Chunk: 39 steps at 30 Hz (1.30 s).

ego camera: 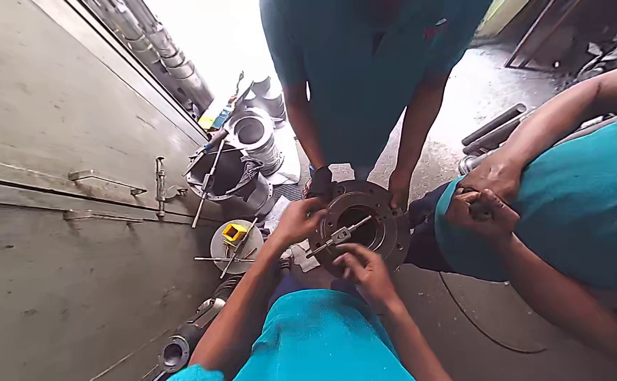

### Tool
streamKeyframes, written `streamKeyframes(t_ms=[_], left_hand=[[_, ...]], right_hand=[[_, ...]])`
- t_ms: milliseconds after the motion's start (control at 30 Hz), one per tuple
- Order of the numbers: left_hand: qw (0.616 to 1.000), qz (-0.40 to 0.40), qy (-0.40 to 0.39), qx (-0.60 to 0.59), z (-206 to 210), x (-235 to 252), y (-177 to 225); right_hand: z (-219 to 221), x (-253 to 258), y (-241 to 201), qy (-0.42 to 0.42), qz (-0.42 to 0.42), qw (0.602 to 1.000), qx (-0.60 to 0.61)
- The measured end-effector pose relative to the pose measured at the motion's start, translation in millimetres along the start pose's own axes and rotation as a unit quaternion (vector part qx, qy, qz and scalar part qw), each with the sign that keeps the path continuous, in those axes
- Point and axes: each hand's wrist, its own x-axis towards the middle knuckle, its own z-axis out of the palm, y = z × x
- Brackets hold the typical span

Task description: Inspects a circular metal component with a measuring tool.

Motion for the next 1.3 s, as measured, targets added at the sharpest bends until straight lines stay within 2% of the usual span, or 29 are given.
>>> streamKeyframes(t_ms=[67, 133, 200, 267, 333, 367, 500, 667, 733, 767, 833, 900, 1067, 1200, 1300], left_hand=[[0.994, -0.080, 0.065, -0.038, 0.3, -47.5, -19.2], [0.988, -0.116, 0.084, -0.064, 11.7, -87.4, -21.7], [0.983, -0.117, 0.105, -0.089, 33.4, -113.1, -15.0], [0.977, -0.093, 0.153, -0.114, 59.4, -120.9, -15.2], [0.956, -0.071, 0.233, -0.166, 78.9, -115.5, -18.0], [0.940, -0.074, 0.273, -0.192, 84.6, -109.9, -17.4], [0.909, -0.072, 0.322, -0.253, 87.2, -95.8, -23.2], [0.920, -0.067, 0.302, -0.242, 62.4, -42.7, -35.4], [0.925, -0.060, 0.279, -0.251, 56.9, -32.0, -34.2], [0.927, -0.058, 0.269, -0.253, 54.9, -32.8, -35.6], [0.932, -0.059, 0.252, -0.254, 51.9, -41.5, -41.8], [0.933, -0.057, 0.240, -0.261, 50.9, -51.2, -45.7], [0.932, -0.087, 0.256, -0.241, 46.0, -51.1, -33.0], [0.931, -0.066, 0.273, -0.234, 40.4, -42.4, -19.7], [0.936, -0.044, 0.261, -0.233, 30.0, -39.2, -6.3]], right_hand=[[-41.3, 12.8, 7.0, 0.123, -0.066, 0.985, -0.103], [-75.0, 38.3, 10.3, 0.175, -0.097, 0.955, -0.221], [-92.8, 62.8, 9.7, 0.126, -0.115, 0.937, -0.305], [-98.6, 82.0, 4.4, 0.026, -0.119, 0.928, -0.352], [-100.0, 91.1, -1.9, -0.058, -0.079, 0.922, -0.374], [-101.2, 91.5, -1.9, -0.071, -0.070, 0.919, -0.381], [-93.0, 64.5, 16.5, -0.010, -0.085, 0.907, -0.412], [-53.5, 1.3, 16.3, 0.051, -0.070, 0.881, -0.466], [-45.6, -11.2, 18.1, 0.053, -0.063, 0.888, -0.452], [-49.5, -8.8, 19.7, 0.042, -0.048, 0.905, -0.421], [-65.0, 4.9, 19.3, -0.006, 0.016, 0.951, -0.309], [-77.5, 16.8, 21.9, -0.040, 0.063, 0.978, -0.194], [-84.0, 24.8, 21.4, -0.070, 0.077, 0.990, -0.093], [-82.8, 19.4, 21.2, -0.078, 0.069, 0.995, -0.006], [-85.6, 16.7, 11.3, -0.044, 0.040, 0.998, -0.018]])
